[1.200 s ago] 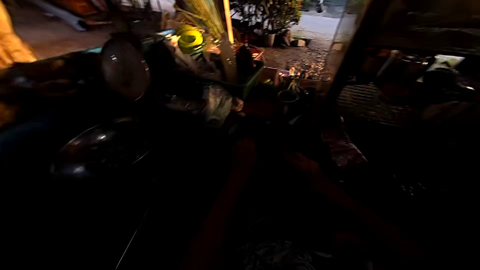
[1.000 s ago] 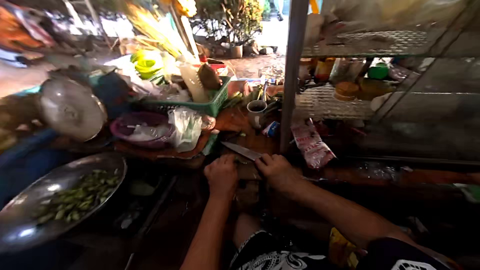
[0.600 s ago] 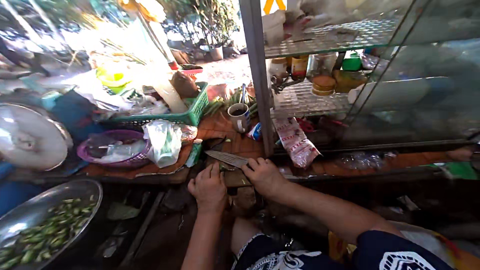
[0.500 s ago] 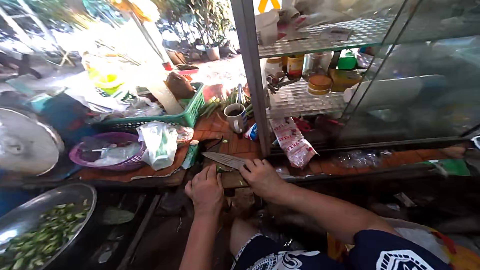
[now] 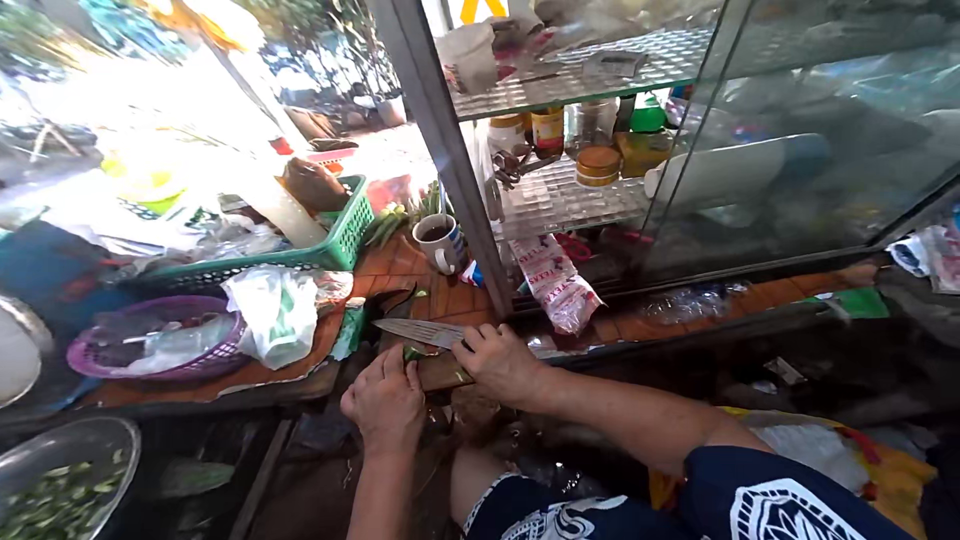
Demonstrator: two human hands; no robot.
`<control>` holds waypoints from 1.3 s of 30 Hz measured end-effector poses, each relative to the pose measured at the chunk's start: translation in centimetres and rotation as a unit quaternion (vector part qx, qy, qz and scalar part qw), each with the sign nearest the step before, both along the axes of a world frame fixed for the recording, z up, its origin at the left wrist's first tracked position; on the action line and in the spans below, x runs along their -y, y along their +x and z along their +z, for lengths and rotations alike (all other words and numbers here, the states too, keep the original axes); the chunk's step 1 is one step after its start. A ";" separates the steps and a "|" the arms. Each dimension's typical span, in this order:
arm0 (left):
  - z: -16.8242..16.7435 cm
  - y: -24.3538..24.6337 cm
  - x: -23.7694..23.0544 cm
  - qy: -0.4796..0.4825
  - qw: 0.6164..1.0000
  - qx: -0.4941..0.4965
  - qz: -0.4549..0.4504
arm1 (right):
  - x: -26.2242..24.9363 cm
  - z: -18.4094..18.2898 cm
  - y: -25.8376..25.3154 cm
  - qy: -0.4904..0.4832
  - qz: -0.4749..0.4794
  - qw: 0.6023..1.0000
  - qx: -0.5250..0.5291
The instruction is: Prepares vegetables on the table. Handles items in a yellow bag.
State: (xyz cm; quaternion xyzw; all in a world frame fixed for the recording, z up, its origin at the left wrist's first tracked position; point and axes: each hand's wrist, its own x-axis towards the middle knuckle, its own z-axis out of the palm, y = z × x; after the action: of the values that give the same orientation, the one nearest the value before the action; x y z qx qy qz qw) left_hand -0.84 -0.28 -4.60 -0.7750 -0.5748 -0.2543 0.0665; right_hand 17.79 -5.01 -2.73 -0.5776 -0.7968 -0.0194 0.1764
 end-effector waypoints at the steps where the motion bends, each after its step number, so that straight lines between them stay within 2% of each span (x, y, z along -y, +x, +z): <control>1: -0.1 0.0 -0.1 0.002 1.000 0.002 -0.001 | 0.0 0.0 0.0 -0.001 0.000 1.000 0.000; 11: -0.1 0.1 0.0 -0.005 1.000 0.003 -0.002 | 0.0 0.6 0.1 -0.047 0.006 0.999 -0.008; 16: -0.1 -0.4 -0.3 -0.038 0.999 -0.014 -0.015 | -0.3 0.9 0.4 -0.077 0.016 0.995 -0.067; 19: -0.4 -0.7 -0.4 -0.031 0.999 -0.004 -0.029 | 0.9 2.9 1.8 -0.124 0.063 0.986 -0.093; 21: -0.8 -1.1 -0.7 -0.020 0.999 0.003 -0.036 | 2.6 5.2 3.4 -0.115 0.113 0.982 -0.103; 24: -1.5 -1.8 -1.3 -0.009 0.999 0.007 -0.049 | 6.2 8.8 6.9 -0.101 0.179 0.966 -0.159; 27: -1.7 -2.2 -1.8 -0.004 0.999 -0.008 -0.053 | 10.3 11.8 10.8 -0.145 0.194 0.943 -0.230; 29: -2.6 -2.9 -2.6 0.006 0.998 -0.012 -0.056 | 13.0 12.4 13.5 -0.174 0.161 0.939 -0.250; 32: -3.2 -3.5 -3.4 -0.015 0.998 -0.011 -0.061 | 16.2 10.9 17.8 -0.260 0.067 0.932 -0.242; 36: -3.3 -3.6 -3.6 -0.005 0.998 -0.016 -0.064 | 18.8 6.1 23.2 -0.435 -0.133 0.862 -0.223; 39: -3.5 -3.8 -3.7 0.013 0.997 -0.022 -0.069 | 19.8 1.6 26.6 -0.494 -0.259 0.807 -0.196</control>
State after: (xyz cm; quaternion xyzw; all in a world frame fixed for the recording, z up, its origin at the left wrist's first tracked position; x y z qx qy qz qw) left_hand -4.64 3.44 -8.10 -0.8174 -0.5148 -0.2484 0.0716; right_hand 44.39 -24.84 -1.13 -0.7635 -0.4678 0.4451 0.0080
